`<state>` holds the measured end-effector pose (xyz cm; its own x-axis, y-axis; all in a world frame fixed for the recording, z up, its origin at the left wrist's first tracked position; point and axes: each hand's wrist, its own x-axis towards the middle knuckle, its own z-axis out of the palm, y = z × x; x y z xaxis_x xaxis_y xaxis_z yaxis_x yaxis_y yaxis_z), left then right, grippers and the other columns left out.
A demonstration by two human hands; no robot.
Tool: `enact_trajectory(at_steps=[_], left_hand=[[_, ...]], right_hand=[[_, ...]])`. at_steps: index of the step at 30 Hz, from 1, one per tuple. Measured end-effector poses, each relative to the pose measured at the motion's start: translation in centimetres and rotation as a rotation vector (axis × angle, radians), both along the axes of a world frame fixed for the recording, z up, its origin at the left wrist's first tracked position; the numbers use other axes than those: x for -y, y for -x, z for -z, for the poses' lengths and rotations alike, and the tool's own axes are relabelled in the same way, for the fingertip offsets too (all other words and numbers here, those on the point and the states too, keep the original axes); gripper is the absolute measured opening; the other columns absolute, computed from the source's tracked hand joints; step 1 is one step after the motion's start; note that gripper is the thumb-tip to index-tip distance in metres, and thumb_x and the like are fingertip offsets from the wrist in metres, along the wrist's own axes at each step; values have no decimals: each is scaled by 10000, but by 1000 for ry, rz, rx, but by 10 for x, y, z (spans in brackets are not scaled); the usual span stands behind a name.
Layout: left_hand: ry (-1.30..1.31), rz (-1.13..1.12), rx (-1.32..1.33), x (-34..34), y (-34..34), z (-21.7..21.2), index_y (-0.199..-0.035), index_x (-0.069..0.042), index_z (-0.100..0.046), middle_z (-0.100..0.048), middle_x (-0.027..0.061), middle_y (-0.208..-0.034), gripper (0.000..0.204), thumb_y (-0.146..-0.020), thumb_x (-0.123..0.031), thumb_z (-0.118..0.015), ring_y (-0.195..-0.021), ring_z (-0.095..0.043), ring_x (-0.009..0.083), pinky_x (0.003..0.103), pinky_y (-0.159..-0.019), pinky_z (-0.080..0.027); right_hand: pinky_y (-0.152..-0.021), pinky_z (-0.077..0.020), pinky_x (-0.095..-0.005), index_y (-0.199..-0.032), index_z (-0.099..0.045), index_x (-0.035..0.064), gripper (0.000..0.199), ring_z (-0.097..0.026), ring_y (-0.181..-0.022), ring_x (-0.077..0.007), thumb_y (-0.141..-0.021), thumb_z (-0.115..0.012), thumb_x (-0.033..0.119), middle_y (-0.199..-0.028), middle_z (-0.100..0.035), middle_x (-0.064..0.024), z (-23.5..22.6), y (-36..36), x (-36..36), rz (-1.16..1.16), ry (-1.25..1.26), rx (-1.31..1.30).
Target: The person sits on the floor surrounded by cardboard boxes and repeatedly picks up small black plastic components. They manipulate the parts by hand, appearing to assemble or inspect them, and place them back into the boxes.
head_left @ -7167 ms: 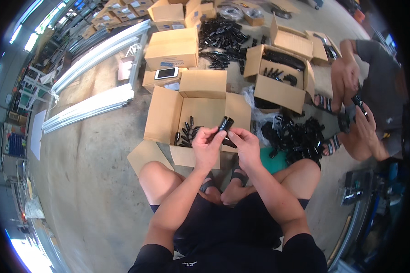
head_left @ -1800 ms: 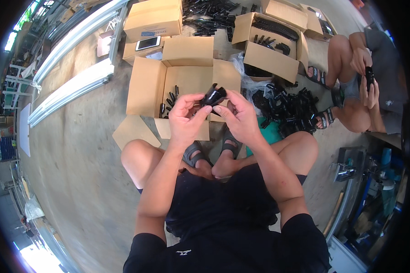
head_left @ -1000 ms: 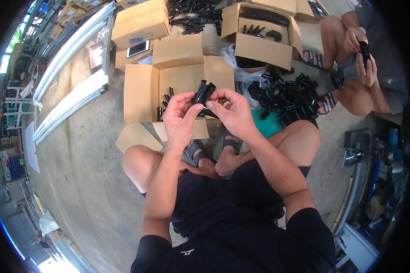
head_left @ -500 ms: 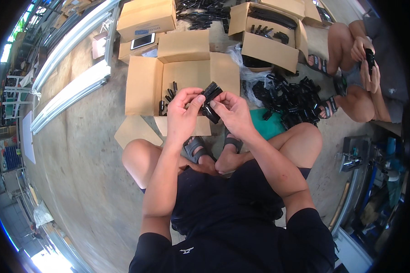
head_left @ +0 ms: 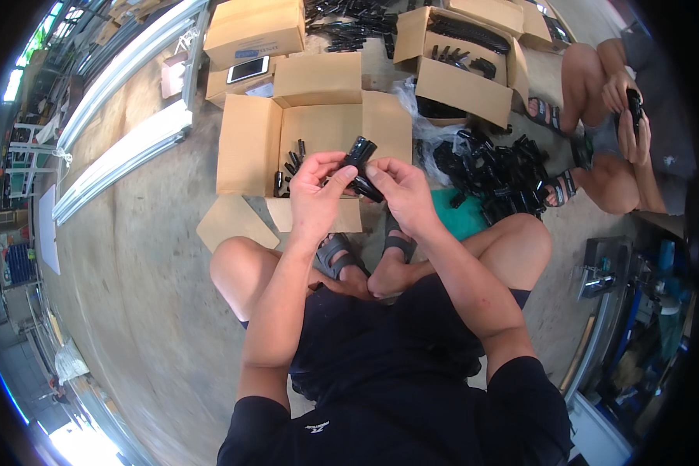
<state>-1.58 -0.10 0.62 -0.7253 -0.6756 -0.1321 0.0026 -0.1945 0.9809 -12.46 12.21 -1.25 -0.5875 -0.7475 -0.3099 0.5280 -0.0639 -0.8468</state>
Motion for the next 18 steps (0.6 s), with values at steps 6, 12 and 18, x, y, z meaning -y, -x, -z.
enact_trajectory(at_steps=[6, 12, 18], left_hand=[[-11, -7, -78, -3, -2, 10, -1182, 27, -644, -739, 121, -1084, 243, -950, -11, -704, -894, -696, 119, 255, -750, -595], [-52, -21, -120, -9, 5, 8, -1171, 31, -642, -734, 124, -1079, 247, -951, -46, -726, -901, -692, 122, 265, -767, -593], [-52, -32, -150, -10, 3, 7, -1163, 32, -637, -732, 125, -1083, 253, -949, -60, -735, -914, -691, 126, 272, -781, -597]], right_hand=[[-592, -476, -239, -954, -654, 23, 138, -584, -708, -57, -1003, -663, 152, -817, -647, 7, 14, -5, 4, 26, -3, -151], [-617, -547, -256, -1014, -635, 13, 146, -621, -706, -91, -1004, -656, 157, -861, -654, -36, -6, 0, -3, 61, -6, -91], [-604, -567, -254, -1040, -630, 8, 164, -645, -752, -104, -1006, -655, 166, -872, -660, -58, -3, 1, -3, 27, -37, -120]])
